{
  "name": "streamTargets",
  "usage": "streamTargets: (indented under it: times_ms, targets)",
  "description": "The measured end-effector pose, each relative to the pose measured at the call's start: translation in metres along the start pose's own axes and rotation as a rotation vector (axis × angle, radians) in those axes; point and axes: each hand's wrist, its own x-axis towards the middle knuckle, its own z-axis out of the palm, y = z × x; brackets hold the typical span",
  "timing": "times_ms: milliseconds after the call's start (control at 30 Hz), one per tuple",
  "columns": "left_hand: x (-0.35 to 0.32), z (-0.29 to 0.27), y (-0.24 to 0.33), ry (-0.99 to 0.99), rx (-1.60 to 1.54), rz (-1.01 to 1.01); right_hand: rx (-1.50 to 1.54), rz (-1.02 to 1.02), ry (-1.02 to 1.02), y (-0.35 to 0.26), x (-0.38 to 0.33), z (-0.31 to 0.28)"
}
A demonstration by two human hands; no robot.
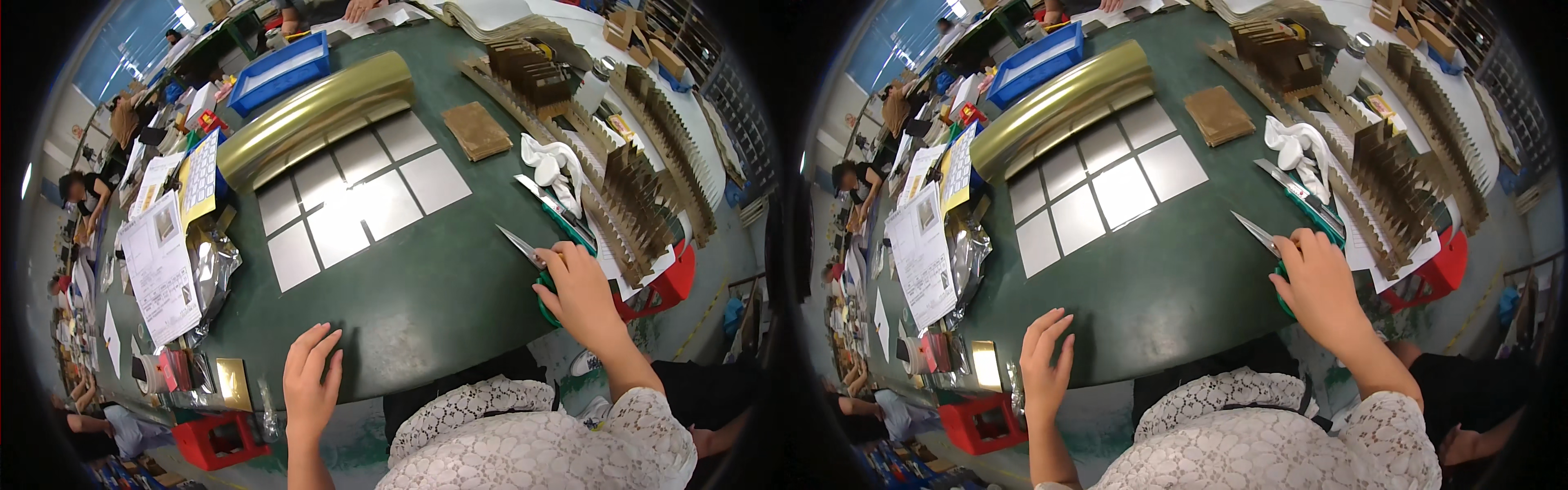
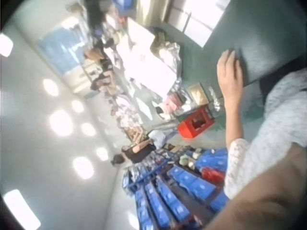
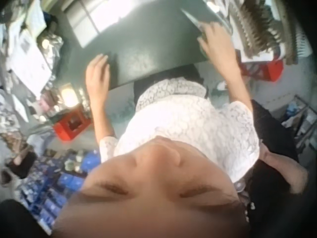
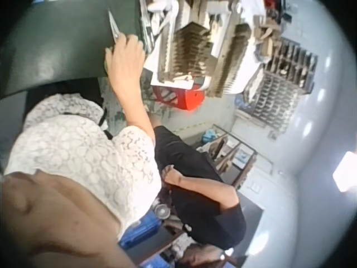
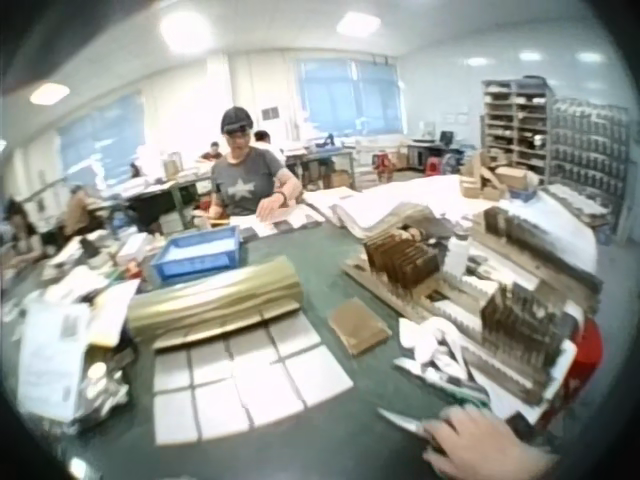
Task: The person uses scissors to cut a sheet of white material into smaller squares. They then pick up a gold-colored reflective square and trim its edges with the scissors. The person works at a green table in a workshop environment, handling the materials one by one.
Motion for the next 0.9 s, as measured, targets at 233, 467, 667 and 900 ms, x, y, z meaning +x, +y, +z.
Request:
streamTargets:
  times_ms: [233, 467, 667, 900]
  targets:
    - [-0.015, -0.001, -0.008, 0.071, -0.103, -0.082, -0.074, 0.038, 0.132, 0.015, -0.002, 0.019]
    - [-0.022, 0.008, -0.009, 0.152, -0.305, -0.206, -0.217, -0.283, 0.177, 0.002, 0.055, 0.013]
    - [-0.02, 0.023, 0.007, 0.164, -0.453, -0.155, -0.382, -0.731, 0.166, -0.039, 0.129, 0.034]
    - [-0.02, 0.022, 0.009, 0.126, -0.539, -0.2, -0.526, -0.82, 0.096, -0.046, 0.161, 0.057]
